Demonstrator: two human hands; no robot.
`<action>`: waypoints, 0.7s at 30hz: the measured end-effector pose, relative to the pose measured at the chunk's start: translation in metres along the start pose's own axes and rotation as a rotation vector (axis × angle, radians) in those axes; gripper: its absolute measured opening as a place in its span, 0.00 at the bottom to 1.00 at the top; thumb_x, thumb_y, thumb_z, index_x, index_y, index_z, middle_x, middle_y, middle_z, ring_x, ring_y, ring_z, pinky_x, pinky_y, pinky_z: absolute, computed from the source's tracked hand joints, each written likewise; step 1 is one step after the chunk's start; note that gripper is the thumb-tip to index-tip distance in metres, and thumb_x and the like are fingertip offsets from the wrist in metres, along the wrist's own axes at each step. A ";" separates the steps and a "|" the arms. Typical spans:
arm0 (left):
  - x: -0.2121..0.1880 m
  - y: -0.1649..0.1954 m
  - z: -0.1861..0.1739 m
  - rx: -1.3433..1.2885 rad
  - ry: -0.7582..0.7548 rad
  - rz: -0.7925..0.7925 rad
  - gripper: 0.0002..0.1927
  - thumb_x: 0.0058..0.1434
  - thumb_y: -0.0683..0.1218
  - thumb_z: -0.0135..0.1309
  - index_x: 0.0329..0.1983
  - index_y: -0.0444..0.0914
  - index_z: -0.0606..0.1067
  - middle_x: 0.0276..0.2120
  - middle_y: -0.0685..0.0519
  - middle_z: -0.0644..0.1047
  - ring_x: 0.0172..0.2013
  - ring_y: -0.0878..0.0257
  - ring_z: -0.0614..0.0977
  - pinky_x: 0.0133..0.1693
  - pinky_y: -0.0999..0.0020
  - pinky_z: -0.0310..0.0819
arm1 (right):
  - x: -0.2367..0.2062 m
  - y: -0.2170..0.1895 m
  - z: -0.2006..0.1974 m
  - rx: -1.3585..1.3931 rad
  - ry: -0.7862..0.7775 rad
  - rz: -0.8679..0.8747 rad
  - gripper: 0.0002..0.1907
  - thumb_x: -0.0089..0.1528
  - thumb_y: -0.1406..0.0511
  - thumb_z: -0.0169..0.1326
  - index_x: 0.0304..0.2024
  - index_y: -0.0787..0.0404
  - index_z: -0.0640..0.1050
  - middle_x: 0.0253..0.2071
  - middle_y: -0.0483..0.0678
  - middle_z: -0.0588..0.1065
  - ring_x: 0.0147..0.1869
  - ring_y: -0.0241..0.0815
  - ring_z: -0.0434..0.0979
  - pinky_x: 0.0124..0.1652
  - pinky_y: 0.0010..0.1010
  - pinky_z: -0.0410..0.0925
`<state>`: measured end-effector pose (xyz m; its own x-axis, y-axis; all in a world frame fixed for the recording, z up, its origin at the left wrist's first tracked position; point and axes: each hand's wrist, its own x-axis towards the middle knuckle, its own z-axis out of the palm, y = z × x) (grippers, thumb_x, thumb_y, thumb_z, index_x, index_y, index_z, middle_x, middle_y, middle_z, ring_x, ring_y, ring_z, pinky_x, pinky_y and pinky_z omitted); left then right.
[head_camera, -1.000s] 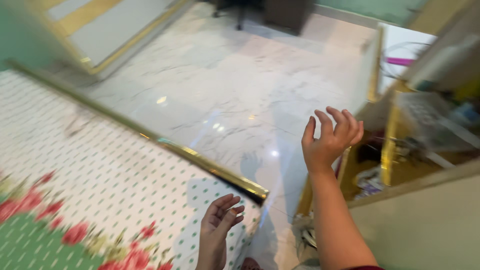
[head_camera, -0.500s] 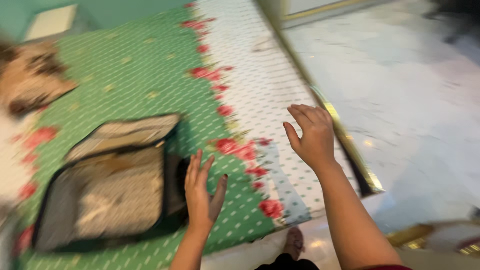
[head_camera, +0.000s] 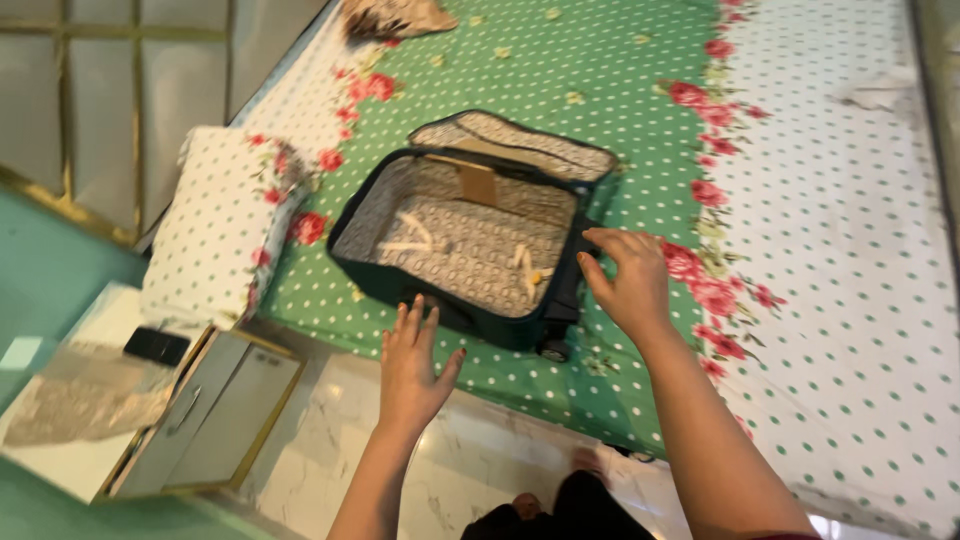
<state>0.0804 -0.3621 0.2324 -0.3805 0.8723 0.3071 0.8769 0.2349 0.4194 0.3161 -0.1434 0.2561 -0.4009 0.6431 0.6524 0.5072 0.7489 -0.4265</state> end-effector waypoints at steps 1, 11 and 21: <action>0.001 -0.013 0.003 0.007 -0.010 -0.016 0.36 0.54 0.53 0.64 0.64 0.34 0.71 0.71 0.42 0.61 0.70 0.42 0.58 0.65 0.35 0.50 | 0.002 0.003 0.019 0.049 -0.026 0.032 0.12 0.60 0.62 0.63 0.45 0.58 0.83 0.47 0.49 0.82 0.52 0.52 0.79 0.55 0.46 0.67; 0.076 -0.135 0.114 -0.084 -0.257 -0.159 0.27 0.57 0.51 0.63 0.59 0.38 0.76 0.58 0.43 0.75 0.62 0.46 0.73 0.66 0.45 0.61 | 0.019 0.090 0.255 0.234 -0.362 0.567 0.10 0.60 0.61 0.63 0.42 0.57 0.86 0.35 0.51 0.83 0.38 0.44 0.86 0.41 0.32 0.75; 0.119 -0.200 0.229 0.317 -0.619 0.005 0.31 0.53 0.44 0.55 0.63 0.41 0.69 0.67 0.47 0.65 0.71 0.47 0.58 0.65 0.34 0.42 | -0.014 0.119 0.406 0.330 -0.729 0.583 0.09 0.57 0.61 0.61 0.38 0.56 0.86 0.35 0.47 0.84 0.38 0.41 0.86 0.41 0.33 0.76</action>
<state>-0.0732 -0.2069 -0.0109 -0.2212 0.9358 -0.2745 0.9577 0.2616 0.1201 0.0722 0.0014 -0.0581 -0.5837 0.7834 -0.2132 0.5810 0.2195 -0.7838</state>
